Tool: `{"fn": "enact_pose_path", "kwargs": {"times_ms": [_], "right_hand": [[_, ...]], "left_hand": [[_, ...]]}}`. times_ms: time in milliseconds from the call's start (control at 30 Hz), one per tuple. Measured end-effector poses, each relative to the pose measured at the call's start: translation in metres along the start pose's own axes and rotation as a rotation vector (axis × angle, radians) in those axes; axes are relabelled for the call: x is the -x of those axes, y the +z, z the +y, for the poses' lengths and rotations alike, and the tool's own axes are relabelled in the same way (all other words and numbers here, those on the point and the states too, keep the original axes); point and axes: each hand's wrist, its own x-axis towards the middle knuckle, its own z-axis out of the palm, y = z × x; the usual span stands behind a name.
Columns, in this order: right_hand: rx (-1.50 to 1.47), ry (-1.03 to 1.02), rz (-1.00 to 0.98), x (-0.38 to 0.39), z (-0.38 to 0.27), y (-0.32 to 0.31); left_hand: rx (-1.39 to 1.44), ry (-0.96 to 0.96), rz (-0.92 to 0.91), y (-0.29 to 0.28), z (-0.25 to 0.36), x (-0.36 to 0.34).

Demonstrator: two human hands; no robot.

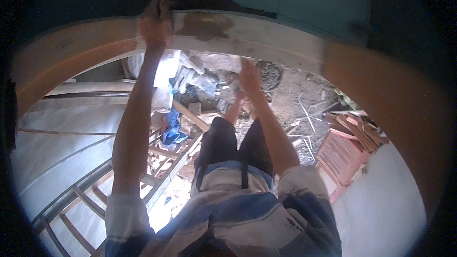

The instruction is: The person picks up a tile, places it on a stack, uses a measuring tape and a marker to draw a cut line, and then uses an angle grinder to smooth the edges.

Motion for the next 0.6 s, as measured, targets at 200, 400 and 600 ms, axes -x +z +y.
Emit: {"fn": "enact_pose_path", "kwargs": {"times_ms": [200, 400, 600], "right_hand": [[0.085, -0.048, 0.075, -0.046, 0.047, 0.094], [0.208, 0.007, -0.123, -0.015, 0.051, 0.136], [0.134, 0.030, -0.020, -0.002, 0.041, 0.150]], "left_hand": [[0.006, -0.003, 0.009, -0.005, 0.003, 0.002], [0.028, -0.007, -0.015, -0.014, 0.004, -0.001], [0.007, -0.037, -0.021, -0.020, 0.009, -0.004]]}}
